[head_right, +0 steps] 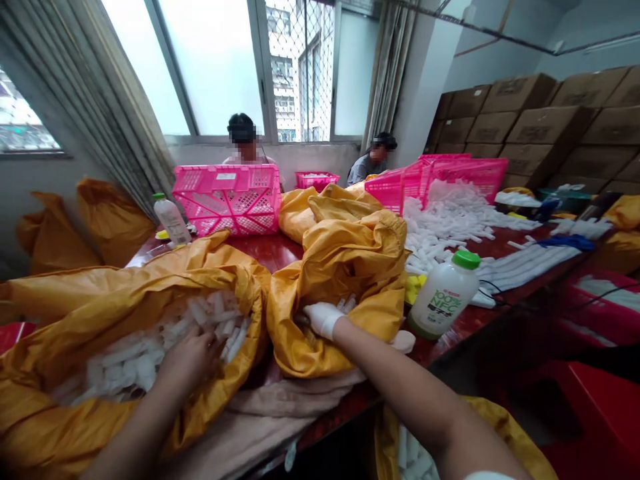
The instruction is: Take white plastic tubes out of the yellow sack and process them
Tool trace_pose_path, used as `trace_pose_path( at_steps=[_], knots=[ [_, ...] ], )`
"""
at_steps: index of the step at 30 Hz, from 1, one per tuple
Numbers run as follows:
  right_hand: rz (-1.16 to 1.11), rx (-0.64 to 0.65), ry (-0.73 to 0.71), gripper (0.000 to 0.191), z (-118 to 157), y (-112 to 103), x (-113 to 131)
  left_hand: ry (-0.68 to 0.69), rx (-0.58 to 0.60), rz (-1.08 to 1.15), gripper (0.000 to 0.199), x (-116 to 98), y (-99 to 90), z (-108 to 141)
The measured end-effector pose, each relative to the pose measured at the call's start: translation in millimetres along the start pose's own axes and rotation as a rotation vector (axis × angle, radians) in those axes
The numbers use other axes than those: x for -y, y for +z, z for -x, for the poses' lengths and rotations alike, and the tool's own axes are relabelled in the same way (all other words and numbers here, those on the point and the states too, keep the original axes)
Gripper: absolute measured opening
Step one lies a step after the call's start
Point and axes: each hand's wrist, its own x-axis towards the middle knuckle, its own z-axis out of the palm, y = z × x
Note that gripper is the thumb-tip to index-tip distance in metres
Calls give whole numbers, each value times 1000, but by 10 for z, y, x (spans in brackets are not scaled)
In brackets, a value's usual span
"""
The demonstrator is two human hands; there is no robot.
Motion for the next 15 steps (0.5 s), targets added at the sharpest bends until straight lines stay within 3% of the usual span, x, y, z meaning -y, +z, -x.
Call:
trace_pose_path(
  at_steps=[1, 5, 7, 9, 11, 15],
  knots=[
    [-18, 24, -6, 8, 69, -69, 7, 15, 3, 0, 26, 6, 38, 18],
    [-135, 122, -1, 43, 328, -232, 88, 80, 87, 49, 26, -87, 195, -1],
    [-285, 264, 61, 62, 433, -198, 148, 51, 100, 69, 29, -173, 250, -46],
    [-344, 444, 107, 68, 506, -107, 210, 20, 102, 83, 31, -245, 278, -94],
    [-196, 516, 40, 57, 535, 6, 259, 8, 116, 105, 31, -275, 280, -128],
    [41, 401, -111, 21, 498, 175, 325, 10, 99, 189, 33, -190, 219, -77]
  ],
)
